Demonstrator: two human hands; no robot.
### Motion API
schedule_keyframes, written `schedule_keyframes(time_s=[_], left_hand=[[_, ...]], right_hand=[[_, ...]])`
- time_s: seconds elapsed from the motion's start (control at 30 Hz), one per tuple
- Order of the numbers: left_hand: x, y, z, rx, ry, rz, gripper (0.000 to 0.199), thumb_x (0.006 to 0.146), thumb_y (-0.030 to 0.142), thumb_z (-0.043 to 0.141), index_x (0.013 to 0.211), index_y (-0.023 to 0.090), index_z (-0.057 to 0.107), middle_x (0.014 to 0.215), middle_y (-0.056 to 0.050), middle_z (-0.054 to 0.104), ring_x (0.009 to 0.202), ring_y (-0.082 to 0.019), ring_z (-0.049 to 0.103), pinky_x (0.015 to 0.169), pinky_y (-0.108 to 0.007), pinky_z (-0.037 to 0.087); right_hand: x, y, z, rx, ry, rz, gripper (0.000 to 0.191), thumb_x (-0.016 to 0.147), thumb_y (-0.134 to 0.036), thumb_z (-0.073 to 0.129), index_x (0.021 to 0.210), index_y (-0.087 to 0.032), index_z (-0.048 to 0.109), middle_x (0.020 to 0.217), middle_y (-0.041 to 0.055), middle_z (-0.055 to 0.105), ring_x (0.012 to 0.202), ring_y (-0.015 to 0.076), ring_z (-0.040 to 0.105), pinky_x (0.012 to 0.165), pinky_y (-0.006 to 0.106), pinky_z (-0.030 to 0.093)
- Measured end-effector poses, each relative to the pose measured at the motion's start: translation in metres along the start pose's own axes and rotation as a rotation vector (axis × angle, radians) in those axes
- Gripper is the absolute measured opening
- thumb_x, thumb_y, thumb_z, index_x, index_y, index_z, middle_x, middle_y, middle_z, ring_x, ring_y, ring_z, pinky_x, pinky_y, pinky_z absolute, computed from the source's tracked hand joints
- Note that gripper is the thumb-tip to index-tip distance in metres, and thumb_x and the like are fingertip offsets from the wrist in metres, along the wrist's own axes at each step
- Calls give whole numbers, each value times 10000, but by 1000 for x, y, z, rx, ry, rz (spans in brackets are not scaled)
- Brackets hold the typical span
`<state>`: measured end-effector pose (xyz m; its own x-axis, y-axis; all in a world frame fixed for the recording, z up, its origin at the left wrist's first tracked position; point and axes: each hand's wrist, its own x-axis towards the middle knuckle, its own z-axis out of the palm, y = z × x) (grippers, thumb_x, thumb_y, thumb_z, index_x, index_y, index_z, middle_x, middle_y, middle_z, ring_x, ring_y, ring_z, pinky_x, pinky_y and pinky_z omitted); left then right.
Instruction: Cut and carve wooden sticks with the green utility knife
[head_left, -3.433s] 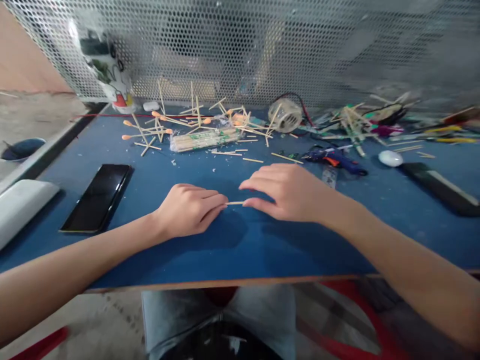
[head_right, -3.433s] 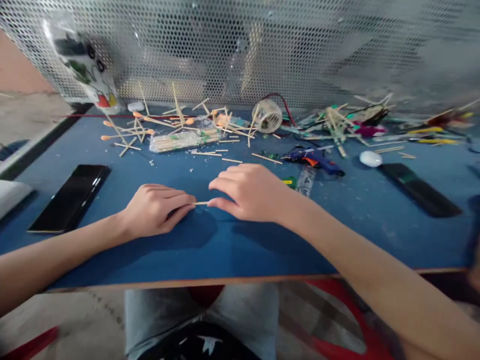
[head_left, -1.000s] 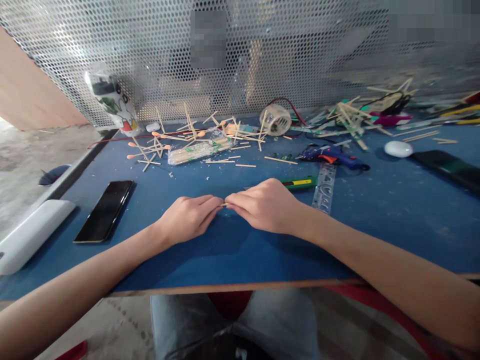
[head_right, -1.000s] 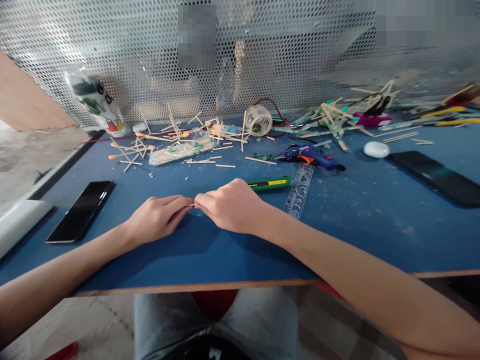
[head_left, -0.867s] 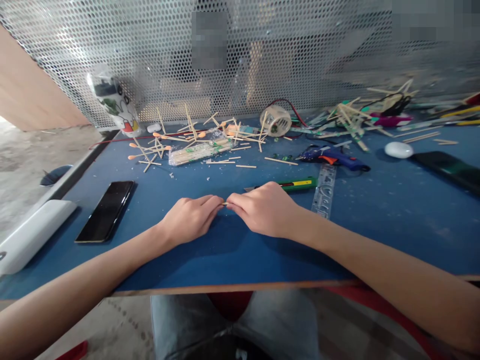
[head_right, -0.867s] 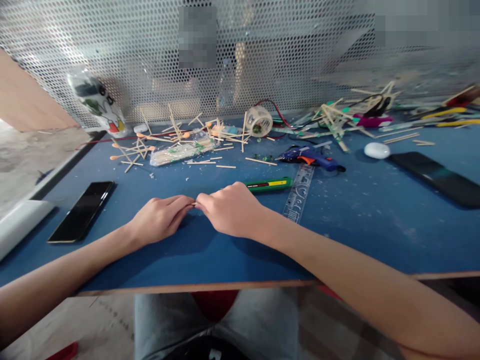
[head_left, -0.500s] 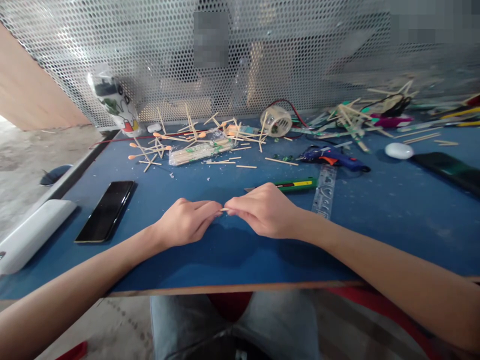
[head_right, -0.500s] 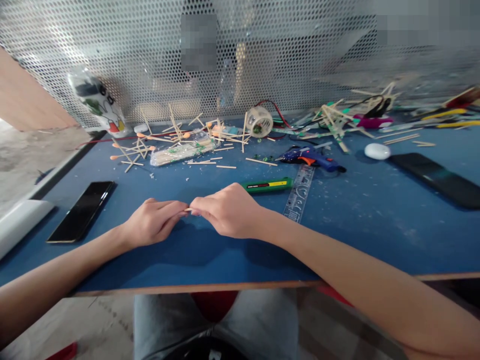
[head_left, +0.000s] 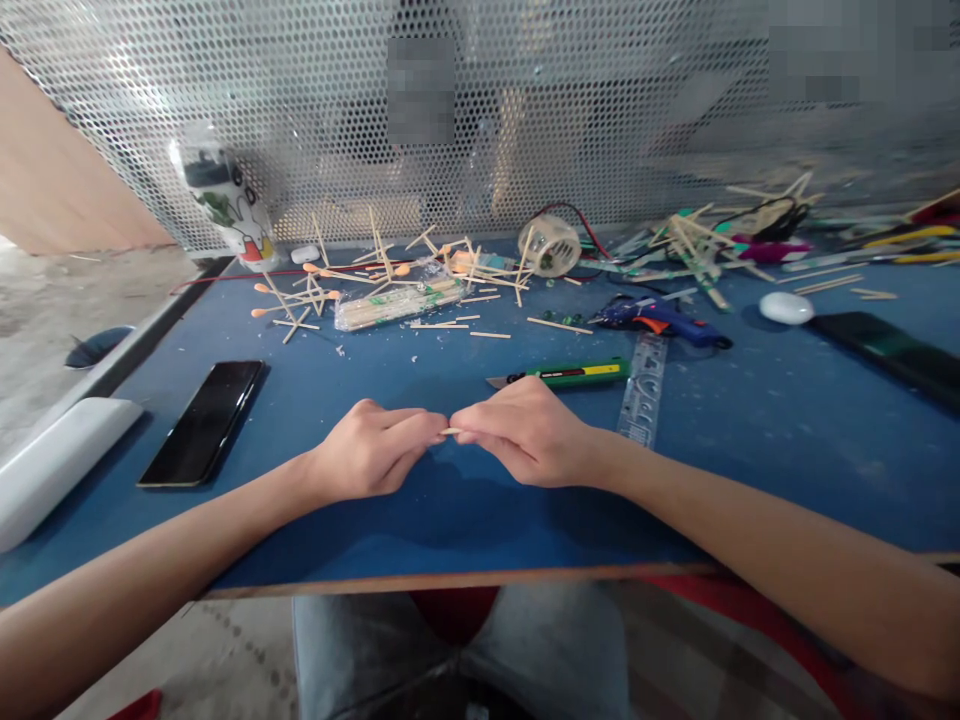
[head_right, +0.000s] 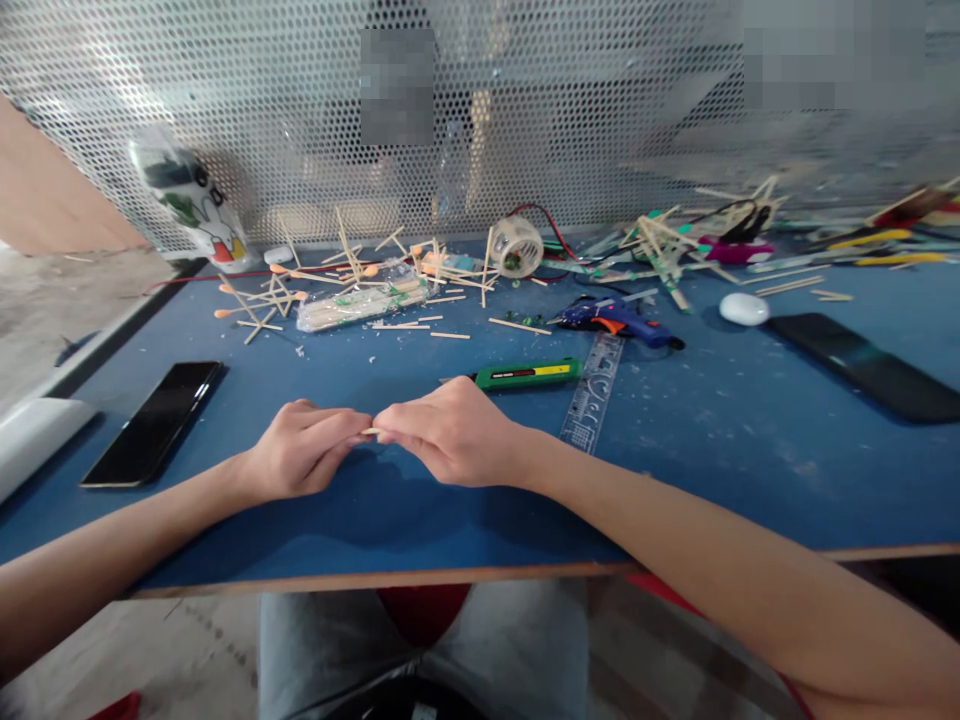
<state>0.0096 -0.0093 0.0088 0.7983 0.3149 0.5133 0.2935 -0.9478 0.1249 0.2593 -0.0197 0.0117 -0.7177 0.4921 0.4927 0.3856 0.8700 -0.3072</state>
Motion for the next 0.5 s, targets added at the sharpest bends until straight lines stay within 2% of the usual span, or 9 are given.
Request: schedule_keyframes(time_s=[0.07,0.17,0.3,0.4,0.5], left_hand=[[-1,0,0,-20,9,-9,198,1035,162,384,1046,187,579,788,-5,724,559,-96,637,493,-230,397],[-2,0,-2,-36,76,-69,219,1059,183,350,1019,195,565,751,-2,701,566,-97,626,542,-216,440],[-2,-2,-7,-77,136,-131,232,1070,234,384,971,210,593,756,5,693,584,-88,617,581,-202,454],[1,-8,-8,-94,167,-218,210,1062,236,423,1000,192,619,807,-4,700,618,-84,616,620,-194,460],[4,-15,-6,-76,181,-346,200,1058,229,437,1074,172,628,847,-7,695,674,-90,620,676,-192,469]], right_hand=[[0,-2,0,84,-21,36,267,1037,-387,411,1059,-300,662,857,-30,777,699,134,702,635,278,515],[0,-9,0,253,22,90,261,1038,-373,402,1038,-299,653,854,-35,774,659,120,688,618,265,518],[1,-15,-1,316,132,22,176,1029,-318,462,986,-292,631,817,-46,746,646,93,653,623,230,488],[2,-12,0,361,209,40,199,1046,-302,443,917,-230,577,720,-44,639,563,68,534,577,217,420],[2,-9,3,504,167,120,263,1069,-349,386,875,-213,500,680,-57,493,532,64,382,544,223,353]])
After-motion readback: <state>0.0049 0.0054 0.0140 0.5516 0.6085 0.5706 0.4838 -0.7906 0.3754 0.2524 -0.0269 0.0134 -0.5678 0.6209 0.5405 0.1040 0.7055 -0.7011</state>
